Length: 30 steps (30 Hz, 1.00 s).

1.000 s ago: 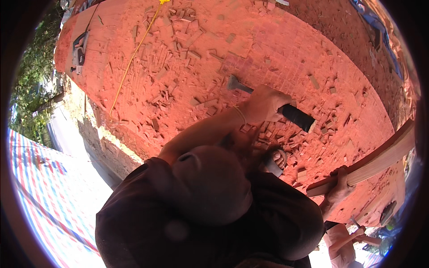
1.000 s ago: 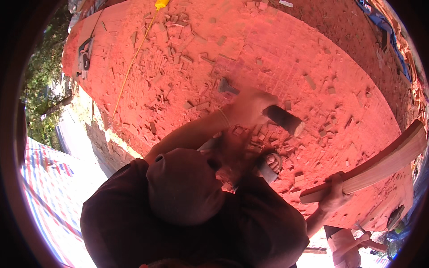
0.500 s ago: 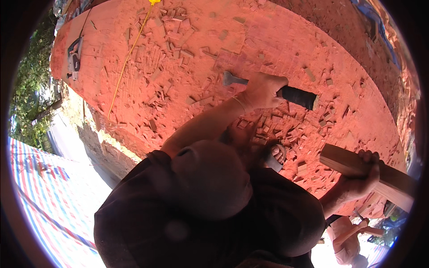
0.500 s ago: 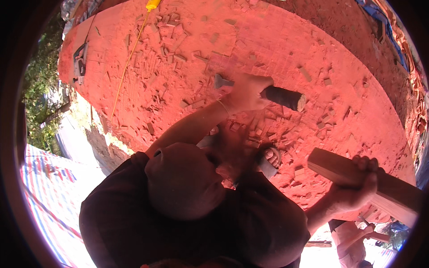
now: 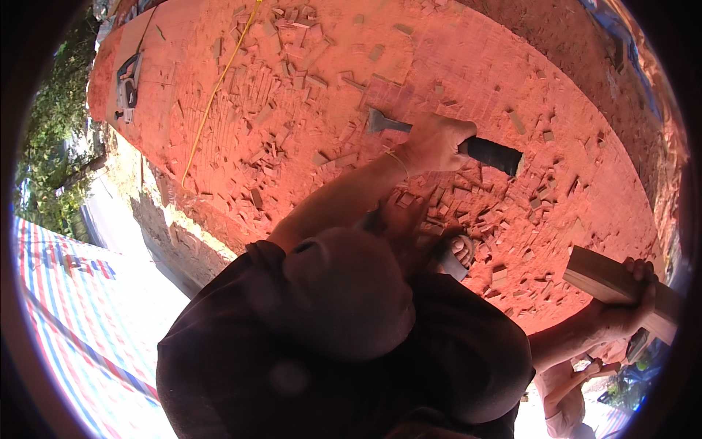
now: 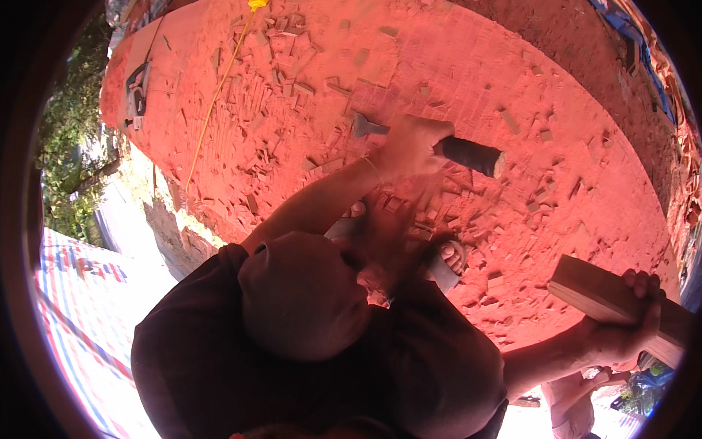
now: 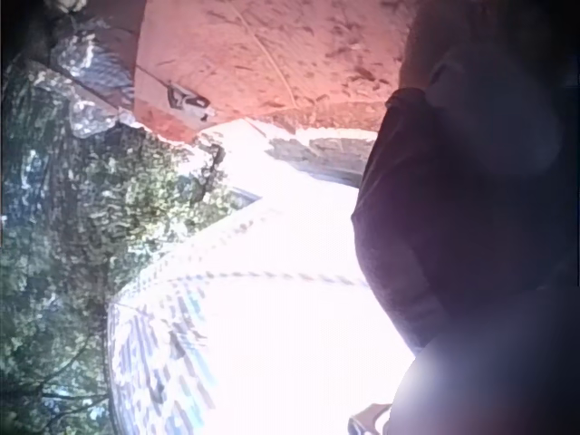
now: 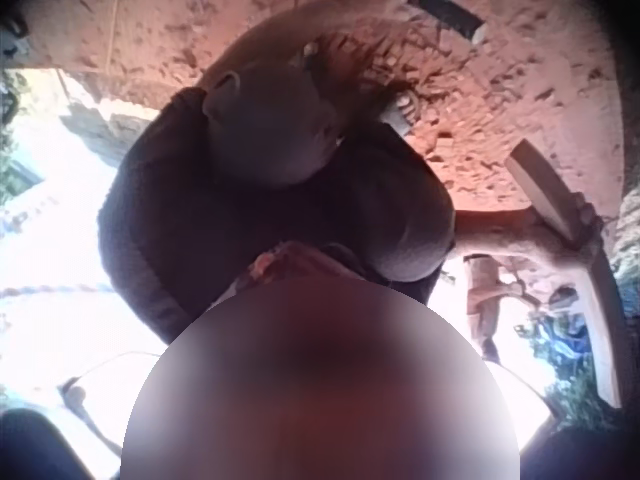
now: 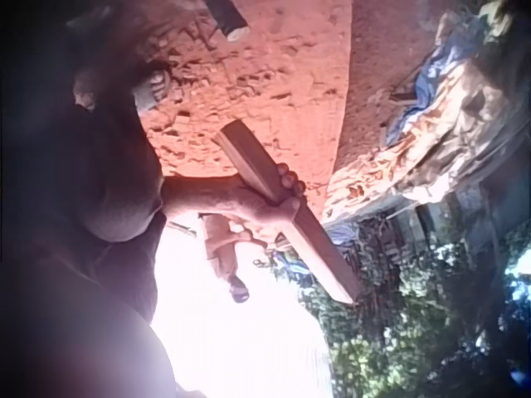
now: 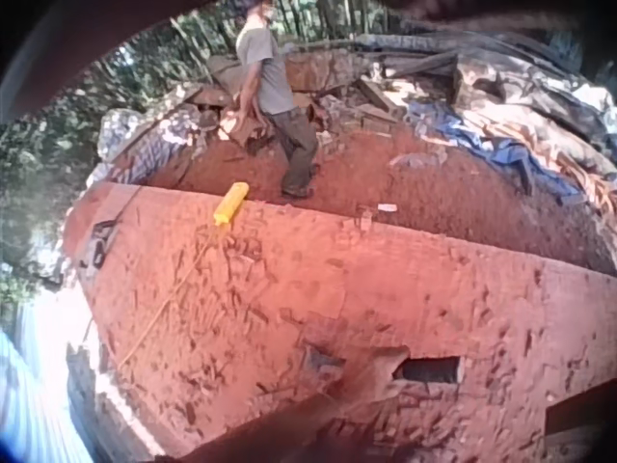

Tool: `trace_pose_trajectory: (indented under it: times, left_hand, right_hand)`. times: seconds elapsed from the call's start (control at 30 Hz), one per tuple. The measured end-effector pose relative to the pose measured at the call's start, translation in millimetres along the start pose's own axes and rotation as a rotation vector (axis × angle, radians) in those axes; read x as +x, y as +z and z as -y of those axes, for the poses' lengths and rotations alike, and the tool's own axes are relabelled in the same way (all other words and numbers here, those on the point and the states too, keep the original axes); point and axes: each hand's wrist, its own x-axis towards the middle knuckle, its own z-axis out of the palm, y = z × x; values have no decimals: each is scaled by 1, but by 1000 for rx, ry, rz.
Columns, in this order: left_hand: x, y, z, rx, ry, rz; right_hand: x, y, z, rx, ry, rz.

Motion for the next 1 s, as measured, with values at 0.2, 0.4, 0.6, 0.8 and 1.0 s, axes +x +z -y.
trace_pose_trajectory:
  times: [0.2, 0.4, 0.6, 0.8, 1.0]
  left_hand:
    - [3, 1, 7, 53, 46, 26]
    - [-3, 13, 7, 89, 18, 63]
    - [-3, 8, 11, 95, 6, 89]
    - [-31, -9, 1, 116, 90, 187]
    - [-28, -19, -2, -46, 62, 36]
  right_hand:
    - [-95, -49, -127, -692, 445, 440]
    - [-23, -97, -49, -520, 261, 101]
    - [-52, -5, -83, -398, 336, -51]
    - [-98, -84, -145, -638, 636, 359]
    - [-76, -119, -95, -677, 449, 126]
